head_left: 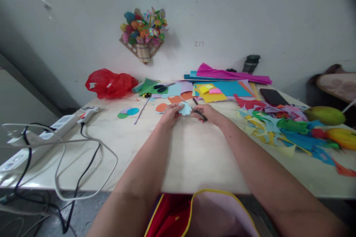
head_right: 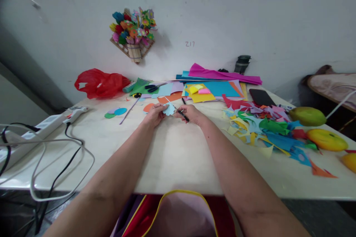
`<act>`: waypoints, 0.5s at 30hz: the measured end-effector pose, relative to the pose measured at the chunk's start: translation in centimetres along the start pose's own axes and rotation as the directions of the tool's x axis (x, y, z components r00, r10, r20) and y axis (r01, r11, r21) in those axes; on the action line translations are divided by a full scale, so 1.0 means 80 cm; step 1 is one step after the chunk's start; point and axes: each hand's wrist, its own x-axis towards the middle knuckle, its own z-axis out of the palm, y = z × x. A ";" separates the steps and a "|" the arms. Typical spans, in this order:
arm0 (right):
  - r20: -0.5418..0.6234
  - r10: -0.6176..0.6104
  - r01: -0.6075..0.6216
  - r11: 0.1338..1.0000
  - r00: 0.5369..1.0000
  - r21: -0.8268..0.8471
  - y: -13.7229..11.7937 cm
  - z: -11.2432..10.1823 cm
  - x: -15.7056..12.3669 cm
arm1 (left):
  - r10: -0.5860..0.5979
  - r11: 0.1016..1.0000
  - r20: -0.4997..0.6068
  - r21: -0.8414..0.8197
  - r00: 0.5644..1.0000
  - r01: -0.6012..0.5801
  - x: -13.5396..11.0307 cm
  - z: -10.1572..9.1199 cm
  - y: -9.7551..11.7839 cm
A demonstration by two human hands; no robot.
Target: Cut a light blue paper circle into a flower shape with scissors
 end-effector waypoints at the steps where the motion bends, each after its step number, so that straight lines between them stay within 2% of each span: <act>1: -0.001 0.004 -0.004 1.000 1.000 0.000 0.000 0.000 0.000 | 0.000 1.000 -0.003 -0.001 1.000 0.000 0.000 0.000 0.000; 15: -0.007 0.019 -0.019 1.000 1.000 -0.022 -0.003 0.001 -0.001 | 0.022 1.000 -0.005 0.014 1.000 -0.022 0.002 -0.003 -0.002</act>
